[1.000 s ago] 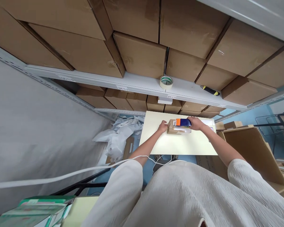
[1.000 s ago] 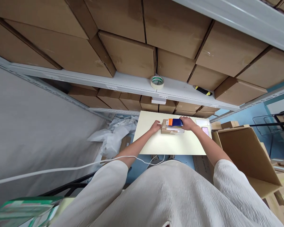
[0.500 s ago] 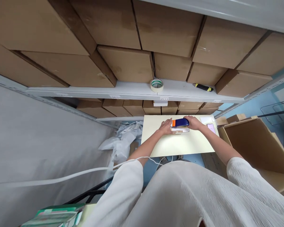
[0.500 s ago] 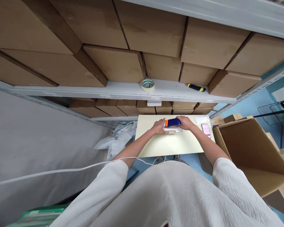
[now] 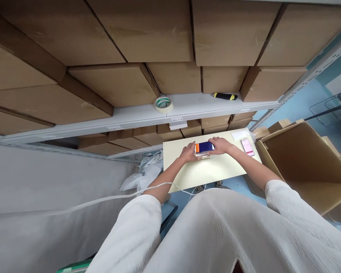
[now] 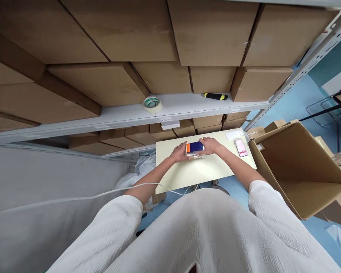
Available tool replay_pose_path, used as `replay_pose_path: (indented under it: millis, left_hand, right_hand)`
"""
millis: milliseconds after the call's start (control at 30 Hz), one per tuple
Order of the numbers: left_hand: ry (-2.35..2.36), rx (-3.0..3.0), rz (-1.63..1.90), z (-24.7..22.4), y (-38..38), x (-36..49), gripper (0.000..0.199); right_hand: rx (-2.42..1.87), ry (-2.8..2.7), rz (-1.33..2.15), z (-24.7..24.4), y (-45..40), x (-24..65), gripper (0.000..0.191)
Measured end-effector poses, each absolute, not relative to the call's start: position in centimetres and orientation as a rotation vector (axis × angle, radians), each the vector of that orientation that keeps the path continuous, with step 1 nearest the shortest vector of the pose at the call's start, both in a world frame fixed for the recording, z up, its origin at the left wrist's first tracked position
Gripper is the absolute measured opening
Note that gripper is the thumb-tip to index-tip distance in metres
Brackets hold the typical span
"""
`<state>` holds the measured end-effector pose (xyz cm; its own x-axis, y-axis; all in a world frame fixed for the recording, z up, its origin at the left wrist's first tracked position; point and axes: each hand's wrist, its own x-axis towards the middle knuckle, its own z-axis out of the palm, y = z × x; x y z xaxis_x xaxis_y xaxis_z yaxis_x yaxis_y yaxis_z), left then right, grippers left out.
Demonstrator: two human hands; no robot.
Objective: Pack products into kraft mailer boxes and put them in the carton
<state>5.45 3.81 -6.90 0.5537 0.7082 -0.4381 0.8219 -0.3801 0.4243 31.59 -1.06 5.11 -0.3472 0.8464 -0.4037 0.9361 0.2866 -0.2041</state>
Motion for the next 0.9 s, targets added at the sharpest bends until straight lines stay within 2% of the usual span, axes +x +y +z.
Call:
replay_pose_path:
  millis: [167, 333, 600, 900]
  left_hand:
    - [1.236, 2.188, -0.247, -6.4, 3.6, 5.6, 0.139]
    - [1.254, 2.192, -0.260, -6.1, 3.3, 5.8, 0.137]
    - [1.308, 2.159, -0.300, -6.3, 3.4, 5.8, 0.137]
    - [1.279, 2.222, -0.436, -6.0, 3.9, 6.1, 0.123]
  right_hand:
    - [1.668, 2.156, -0.552, 5.8, 0.4, 29.4, 0.053]
    - [1.634, 2.028, -0.529, 5.8, 1.5, 27.1, 0.064]
    - [1.591, 2.216, -0.484, 5.5, 0.5, 27.8, 0.050]
    - [1.515, 2.237, -0.477, 5.5, 0.3, 29.8, 0.051]
